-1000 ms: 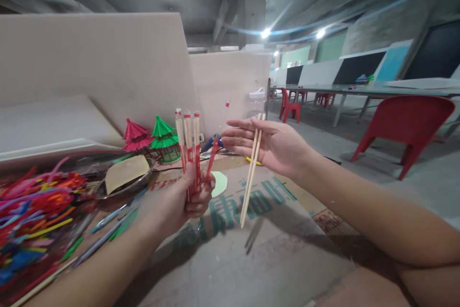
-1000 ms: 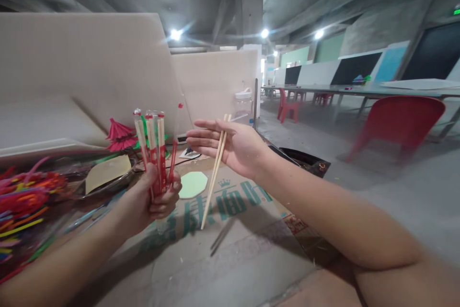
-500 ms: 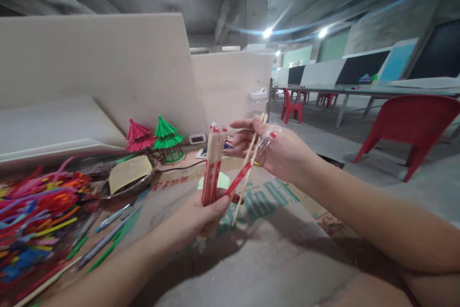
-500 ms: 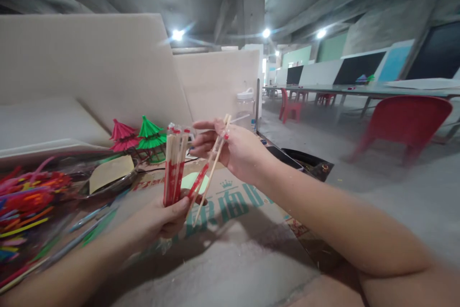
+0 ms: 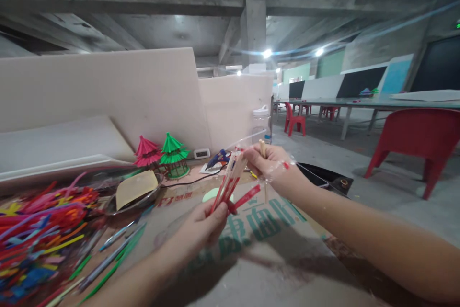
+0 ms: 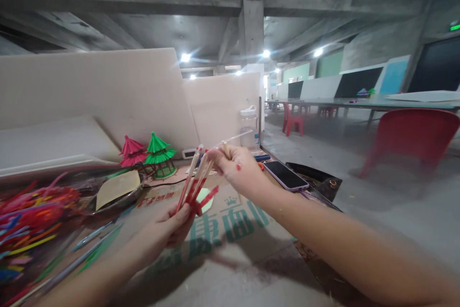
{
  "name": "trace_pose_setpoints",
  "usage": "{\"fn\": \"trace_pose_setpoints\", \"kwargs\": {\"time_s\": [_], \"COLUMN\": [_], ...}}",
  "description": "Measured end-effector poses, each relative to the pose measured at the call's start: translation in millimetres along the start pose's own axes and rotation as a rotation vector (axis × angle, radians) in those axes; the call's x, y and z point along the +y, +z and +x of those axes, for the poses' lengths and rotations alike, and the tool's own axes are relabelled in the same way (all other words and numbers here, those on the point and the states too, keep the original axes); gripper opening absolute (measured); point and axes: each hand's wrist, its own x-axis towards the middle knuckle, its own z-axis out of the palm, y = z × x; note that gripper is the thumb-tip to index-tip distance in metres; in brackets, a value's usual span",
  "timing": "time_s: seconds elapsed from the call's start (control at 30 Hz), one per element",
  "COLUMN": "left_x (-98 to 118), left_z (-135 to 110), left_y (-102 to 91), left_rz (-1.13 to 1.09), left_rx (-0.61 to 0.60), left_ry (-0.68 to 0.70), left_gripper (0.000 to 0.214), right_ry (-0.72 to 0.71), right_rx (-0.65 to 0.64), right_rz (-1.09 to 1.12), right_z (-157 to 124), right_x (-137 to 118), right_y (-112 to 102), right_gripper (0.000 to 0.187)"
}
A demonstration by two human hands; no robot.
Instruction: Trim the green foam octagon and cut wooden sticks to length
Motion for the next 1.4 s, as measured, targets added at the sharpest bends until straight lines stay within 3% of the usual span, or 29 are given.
{"fn": "trace_pose_setpoints", "kwargs": {"time_s": [0.13, 0.33, 0.5, 0.67, 0.83, 1.0, 1.13, 1.23, 1.3, 1.4], "left_x": [6.8, -3.1, -8.9, -5.8, 2.7, 6.2, 2.1, 0.7, 0.8, 1.0], "left_z": [1.8, 6.2, 4.5, 3.4, 2.3, 1.4, 3.4, 7.9, 13.5, 24.0], "left_y": [2.7, 1.8, 5.3, 11.9, 10.1, -4.4, -8.5, -12.0, -19.8, -40.1], "left_rz": [0.029, 0.054, 0.03, -0.025, -0.074, -0.112, -0.104, -0.118, -0.202, -0.354], "left_rx": [0.098, 0.212, 0.239, 0.216, 0.166, 0.025, 0.031, 0.116, 0.245, 0.453], "left_ry": [0.038, 0.091, 0.143, 0.165, 0.104, -0.06, -0.085, -0.048, -0.017, 0.023], "left_gripper": [0.059, 0.061, 0.058, 0.059, 0.062, 0.063, 0.063, 0.061, 0.058, 0.048], "right_ry": [0.043, 0.024, 0.077, 0.186, 0.252, 0.149, 0.106, -0.039, -0.154, -0.216], "right_rx": [0.088, 0.181, 0.073, 0.072, -0.028, -0.036, 0.058, 0.301, 0.444, 0.533], "right_rz": [0.162, 0.306, 0.372, 0.296, 0.194, 0.373, 0.384, 0.367, 0.318, 0.291], "right_z": [9.5, 8.3, -4.4, -23.8, -30.0, -12.8, 2.1, 13.8, 22.3, 32.6], "right_x": [1.2, -10.4, 1.9, 16.3, 14.7, 8.6, -2.7, -16.5, -24.7, -29.9], "right_y": [-9.6, -10.0, 10.2, 33.9, 37.8, 19.9, -1.9, -26.7, -45.2, -65.0], "right_gripper": [0.047, 0.04, 0.034, 0.035, 0.038, 0.042, 0.038, 0.032, 0.036, 0.038]}}
